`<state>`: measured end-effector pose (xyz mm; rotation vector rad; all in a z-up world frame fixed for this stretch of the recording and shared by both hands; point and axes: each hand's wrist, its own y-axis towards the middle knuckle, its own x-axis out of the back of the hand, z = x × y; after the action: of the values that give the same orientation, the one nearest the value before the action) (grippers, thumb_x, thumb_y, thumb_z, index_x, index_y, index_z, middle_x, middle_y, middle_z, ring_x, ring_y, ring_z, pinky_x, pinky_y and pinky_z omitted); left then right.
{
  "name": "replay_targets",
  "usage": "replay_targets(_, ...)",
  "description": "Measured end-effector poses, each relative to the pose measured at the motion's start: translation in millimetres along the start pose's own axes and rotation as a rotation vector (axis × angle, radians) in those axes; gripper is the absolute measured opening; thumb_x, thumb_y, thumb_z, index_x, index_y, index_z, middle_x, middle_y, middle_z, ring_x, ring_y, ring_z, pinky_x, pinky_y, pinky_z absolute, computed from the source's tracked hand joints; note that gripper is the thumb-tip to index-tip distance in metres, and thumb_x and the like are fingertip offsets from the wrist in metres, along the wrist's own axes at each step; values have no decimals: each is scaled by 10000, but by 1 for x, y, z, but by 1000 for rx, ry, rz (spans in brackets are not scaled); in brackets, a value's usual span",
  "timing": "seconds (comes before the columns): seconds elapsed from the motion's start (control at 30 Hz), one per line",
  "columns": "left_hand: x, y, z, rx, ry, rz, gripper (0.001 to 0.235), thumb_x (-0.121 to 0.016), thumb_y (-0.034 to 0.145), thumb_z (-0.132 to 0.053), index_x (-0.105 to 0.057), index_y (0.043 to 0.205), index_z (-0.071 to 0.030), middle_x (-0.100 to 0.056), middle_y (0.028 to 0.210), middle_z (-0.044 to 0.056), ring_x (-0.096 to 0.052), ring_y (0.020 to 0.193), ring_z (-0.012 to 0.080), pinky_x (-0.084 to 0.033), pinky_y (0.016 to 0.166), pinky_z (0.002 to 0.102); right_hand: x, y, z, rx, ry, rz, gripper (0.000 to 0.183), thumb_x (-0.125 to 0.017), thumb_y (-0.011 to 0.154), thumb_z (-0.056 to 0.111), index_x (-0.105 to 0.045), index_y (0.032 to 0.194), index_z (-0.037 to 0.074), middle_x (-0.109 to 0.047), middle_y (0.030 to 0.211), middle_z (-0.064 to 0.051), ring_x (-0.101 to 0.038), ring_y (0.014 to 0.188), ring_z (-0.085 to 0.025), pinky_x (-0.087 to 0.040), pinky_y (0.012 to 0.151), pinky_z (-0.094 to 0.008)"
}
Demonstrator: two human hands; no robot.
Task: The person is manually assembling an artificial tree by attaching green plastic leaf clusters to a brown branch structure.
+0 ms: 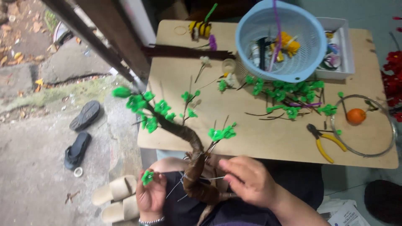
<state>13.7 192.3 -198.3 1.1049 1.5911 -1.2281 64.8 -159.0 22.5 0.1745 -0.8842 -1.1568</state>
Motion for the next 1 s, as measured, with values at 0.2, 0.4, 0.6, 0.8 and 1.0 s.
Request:
replay_targets(0.2,-21,32,3,-39,-37,-16,333,-718,919,-171,-671,1219,-35,-709,1159,135,-643,1054,253,-470,971,447,56,-9,-113,-320,-533,-75,352,-690,929,115,-683,1272,38,-698,1202,-145,-644,1094,-343,-547,937,-465)
replay_targets(0.4,-10,40,6,-50,29,57,255,-724,912,-159,-718,1145,-54,-690,1179,146,-613,1116,334,-429,1018,529,63,57,-151,-543,-884,299,554,-501,940,169,-472,1492,139,-419,1581,-151,-530,1152,-474,-518,836,-583)
replay_targets(0.6,4,40,1,-55,24,78,170,-691,948,-173,-652,1088,-85,-690,1158,127,-627,1080,318,-472,952,511,31,75,-192,-190,-1446,121,618,-644,832,255,-572,1444,206,-666,1302,-109,-651,574,-293,-509,421,-381)
replay_targets(0.8,-12,42,4,-15,2,86,131,-678,938,-137,-604,1042,-111,-625,1091,74,-620,1064,305,-477,934,504,18,70,-213,-313,-1485,235,347,-618,848,158,-635,1193,187,-652,946,-22,-619,718,-271,-495,441,-370)
replay_targets(1.0,-9,46,3,15,-33,99,95,-674,953,-121,-605,1014,-101,-591,1069,68,-614,1071,312,-486,939,515,6,105,-172,-477,-1149,482,302,-467,892,76,-630,1147,74,-646,1135,-135,-581,1018,-350,-558,659,-432)
